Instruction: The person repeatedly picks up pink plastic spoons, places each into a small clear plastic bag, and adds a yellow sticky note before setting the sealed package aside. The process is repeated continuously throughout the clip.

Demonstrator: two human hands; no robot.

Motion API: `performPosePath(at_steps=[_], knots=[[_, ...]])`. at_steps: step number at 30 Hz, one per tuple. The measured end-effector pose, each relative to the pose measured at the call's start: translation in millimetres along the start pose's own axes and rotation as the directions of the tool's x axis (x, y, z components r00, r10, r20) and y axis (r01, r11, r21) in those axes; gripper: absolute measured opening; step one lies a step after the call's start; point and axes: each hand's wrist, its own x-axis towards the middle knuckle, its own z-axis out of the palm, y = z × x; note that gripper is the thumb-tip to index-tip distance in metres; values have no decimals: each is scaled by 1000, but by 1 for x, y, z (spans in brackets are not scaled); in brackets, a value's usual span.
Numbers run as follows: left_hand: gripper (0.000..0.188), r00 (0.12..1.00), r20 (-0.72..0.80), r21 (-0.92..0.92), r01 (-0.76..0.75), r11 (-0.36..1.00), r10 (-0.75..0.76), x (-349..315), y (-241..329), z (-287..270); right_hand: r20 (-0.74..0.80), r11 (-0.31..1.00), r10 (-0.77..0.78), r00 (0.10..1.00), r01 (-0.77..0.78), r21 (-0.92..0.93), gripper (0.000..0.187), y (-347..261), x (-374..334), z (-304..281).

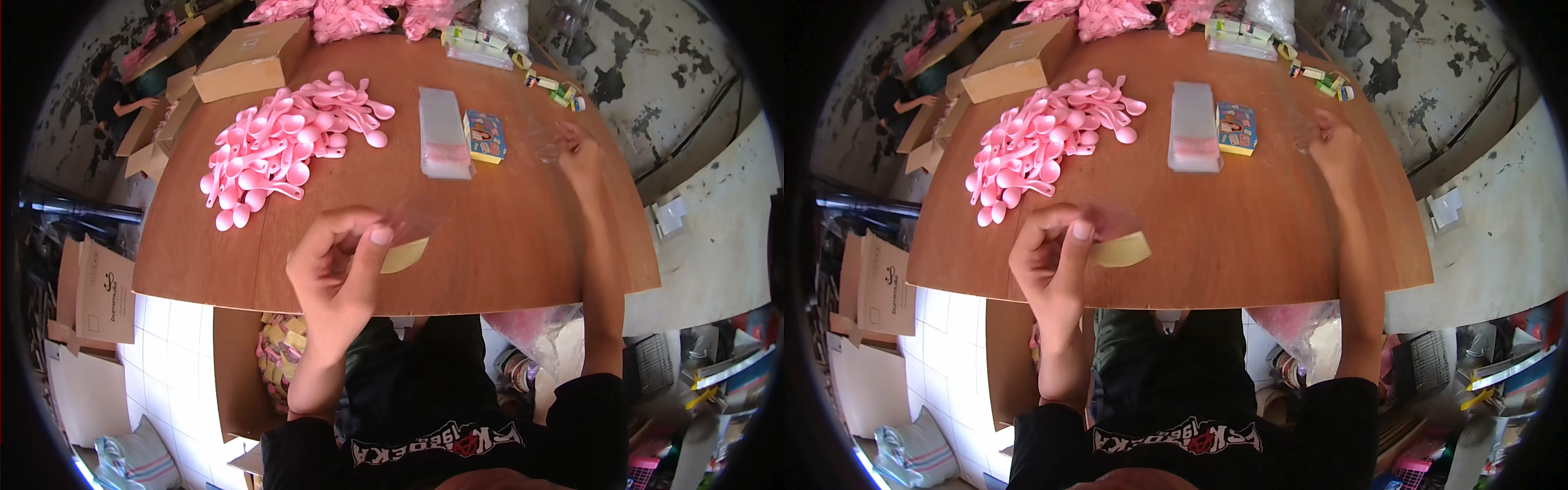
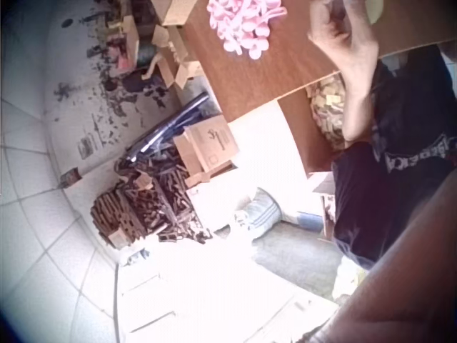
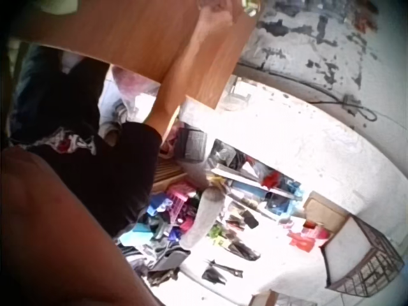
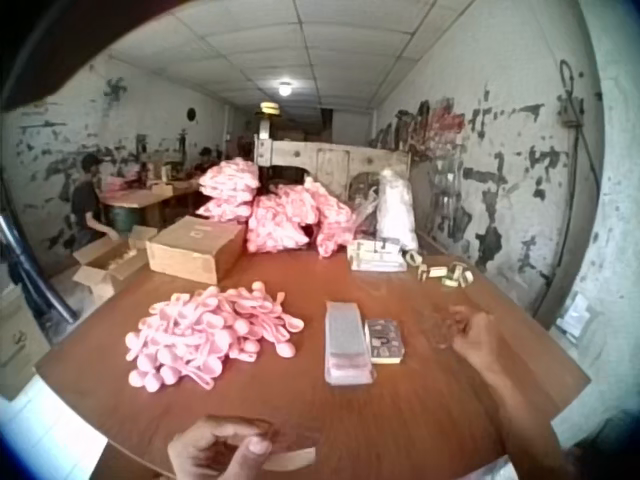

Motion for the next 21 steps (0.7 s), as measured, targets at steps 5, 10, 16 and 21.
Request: performPosePath(at_steps=[5,10,16,21], knots=[[15,992,120,-129,53,990,-37,4,-17,6,304,609,-684,663,291,738,39,-130,-83,-43],[25,990,131,-115,70,991,-54,11,-23,13,221,508,-683,697,236,828,17,-179,-125,-34],[40,942,335,-117,66,991,-23,14,-25,-6,31,457,-712,702,430,778,9,-195,-123,-39],[24,954,264,-178,190,965,-140,6,-32,-10,120,482,-668,735,304,822,14,-197,-131,-37]])
